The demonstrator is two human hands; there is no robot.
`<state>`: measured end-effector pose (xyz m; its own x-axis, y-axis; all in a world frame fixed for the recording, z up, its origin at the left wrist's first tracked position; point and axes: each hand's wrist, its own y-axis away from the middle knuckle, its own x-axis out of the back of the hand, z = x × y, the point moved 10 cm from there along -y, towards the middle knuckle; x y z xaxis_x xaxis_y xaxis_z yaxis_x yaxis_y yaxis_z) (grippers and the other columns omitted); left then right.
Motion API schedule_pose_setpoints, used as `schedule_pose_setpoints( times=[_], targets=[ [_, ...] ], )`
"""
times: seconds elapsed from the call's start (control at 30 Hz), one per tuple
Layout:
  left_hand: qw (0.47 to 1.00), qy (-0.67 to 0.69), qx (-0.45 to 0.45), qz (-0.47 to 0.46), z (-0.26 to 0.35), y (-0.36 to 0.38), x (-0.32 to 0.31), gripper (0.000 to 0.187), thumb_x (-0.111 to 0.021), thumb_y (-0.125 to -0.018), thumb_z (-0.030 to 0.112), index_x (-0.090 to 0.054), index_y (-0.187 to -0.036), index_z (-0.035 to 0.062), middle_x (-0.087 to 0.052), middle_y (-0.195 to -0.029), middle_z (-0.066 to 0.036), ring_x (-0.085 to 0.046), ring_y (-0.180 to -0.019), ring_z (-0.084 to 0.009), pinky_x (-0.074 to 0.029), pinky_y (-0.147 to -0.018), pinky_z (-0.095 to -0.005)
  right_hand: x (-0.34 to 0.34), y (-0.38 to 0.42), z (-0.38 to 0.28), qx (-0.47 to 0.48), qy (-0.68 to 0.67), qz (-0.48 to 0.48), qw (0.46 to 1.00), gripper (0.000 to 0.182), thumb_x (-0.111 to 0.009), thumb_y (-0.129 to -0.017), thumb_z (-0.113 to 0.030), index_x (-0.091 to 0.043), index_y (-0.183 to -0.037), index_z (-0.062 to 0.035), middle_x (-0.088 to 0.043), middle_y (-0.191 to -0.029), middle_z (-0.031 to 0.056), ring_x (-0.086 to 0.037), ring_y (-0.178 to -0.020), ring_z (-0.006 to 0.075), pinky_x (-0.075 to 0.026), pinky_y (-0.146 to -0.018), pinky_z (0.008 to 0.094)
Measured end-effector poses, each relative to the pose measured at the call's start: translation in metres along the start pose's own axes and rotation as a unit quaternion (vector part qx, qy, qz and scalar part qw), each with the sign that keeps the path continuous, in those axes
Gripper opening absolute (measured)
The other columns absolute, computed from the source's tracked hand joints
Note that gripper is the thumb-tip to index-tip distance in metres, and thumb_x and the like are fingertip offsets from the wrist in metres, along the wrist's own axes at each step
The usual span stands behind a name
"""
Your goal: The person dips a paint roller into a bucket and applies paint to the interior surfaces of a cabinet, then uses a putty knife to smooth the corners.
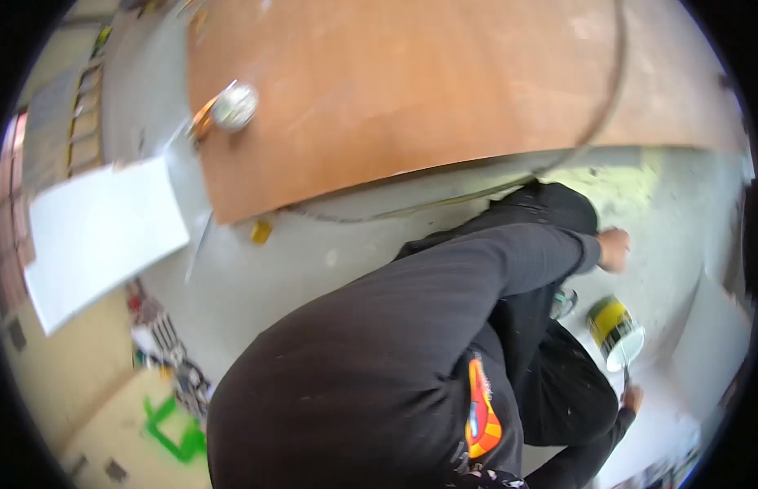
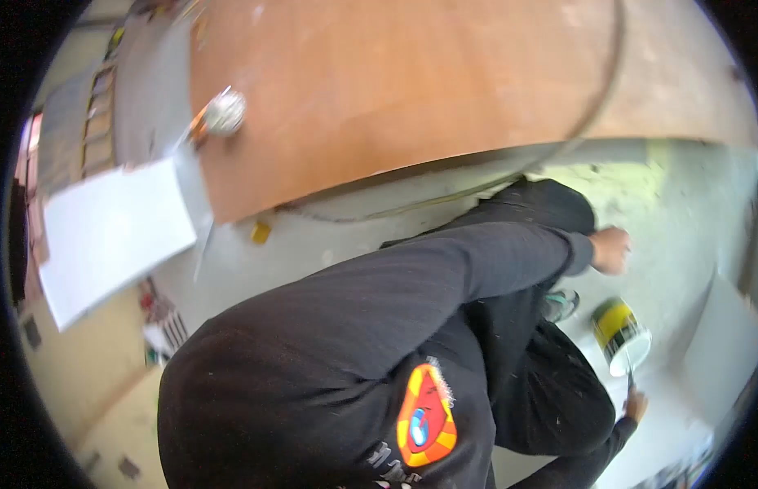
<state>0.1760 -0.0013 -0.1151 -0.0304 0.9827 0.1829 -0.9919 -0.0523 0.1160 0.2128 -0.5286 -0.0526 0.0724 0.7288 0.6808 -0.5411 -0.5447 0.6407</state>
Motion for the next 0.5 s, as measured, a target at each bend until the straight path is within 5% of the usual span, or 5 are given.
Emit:
schedule_pose_setpoints(
  times=[0.1,0.13,0.23,0.3,0.5],
  targets=[
    [0.991,0.059,0.075,-0.099,0.003,0.016,0.011,0.03,-0.055,-0.068,0.016,-0.064,-0.094,0.004,-0.063,-0.096,-0.019,-0.059,-0.097,-0.0319,-0.047,-0.086,-0.0385,0.015,0.011,0.005,-0.264,-0.357,-0.057,0.894,0.042,-0.045,-0.092,-0.036,-0.06,-0.069,-0.0051,-0.054,-0.057,0.0115,-0.052,-0.053,0.023,-0.039,-0.046,0.038],
    [0.992,0.071,0.093,-0.057,-0.003,0.018,0.015,0.027,-0.055,-0.067,0.014,-0.063,-0.091,0.0042,-0.063,-0.087,-0.018,-0.061,-0.087,-0.0319,-0.048,-0.079,-0.0385,-0.028,0.007,0.02,-0.179,-0.116,0.005,0.977,0.052,-0.046,-0.09,-0.044,-0.057,-0.057,-0.0059,-0.053,-0.052,0.0121,-0.052,-0.051,0.0253,-0.04,-0.047,0.0404],
    [0.996,0.06,0.042,-0.043,0.005,0.012,0.016,0.017,-0.055,-0.068,0.01,-0.058,-0.081,0.0016,-0.06,-0.074,-0.016,-0.058,-0.07,-0.0296,-0.046,-0.065,-0.0374,0.09,0.002,-0.035,-0.138,-0.118,0.042,0.982,0.048,-0.064,-0.073,-0.024,-0.052,-0.116,-0.0072,-0.056,-0.066,0.0135,-0.054,-0.066,0.0324,-0.043,-0.063,0.0432],
    [0.992,0.097,0.059,-0.061,-0.016,0.003,0.0,0.013,-0.058,-0.068,0.007,-0.058,-0.079,-0.0009,-0.055,-0.066,-0.009,-0.051,-0.061,-0.0181,-0.043,-0.059,-0.0327,0.077,0.008,-0.008,-0.387,-0.173,-0.104,0.899,0.034,-0.058,-0.083,-0.035,-0.061,-0.096,-0.0037,-0.061,-0.075,0.0174,-0.058,-0.072,0.0345,-0.046,-0.066,0.0457],
    [0.99,0.086,0.047,-0.105,-0.011,0.004,-0.021,0.011,-0.061,-0.074,-0.002,-0.055,-0.083,0.0012,-0.049,-0.07,0.0,-0.048,-0.061,-0.009,-0.042,-0.054,-0.023,0.152,-0.002,-0.033,-0.412,-0.218,-0.036,0.884,0.022,-0.051,-0.088,-0.021,-0.064,-0.092,-0.0034,-0.064,-0.076,0.0163,-0.063,-0.073,0.0301,-0.051,-0.065,0.0402]
  ],
)
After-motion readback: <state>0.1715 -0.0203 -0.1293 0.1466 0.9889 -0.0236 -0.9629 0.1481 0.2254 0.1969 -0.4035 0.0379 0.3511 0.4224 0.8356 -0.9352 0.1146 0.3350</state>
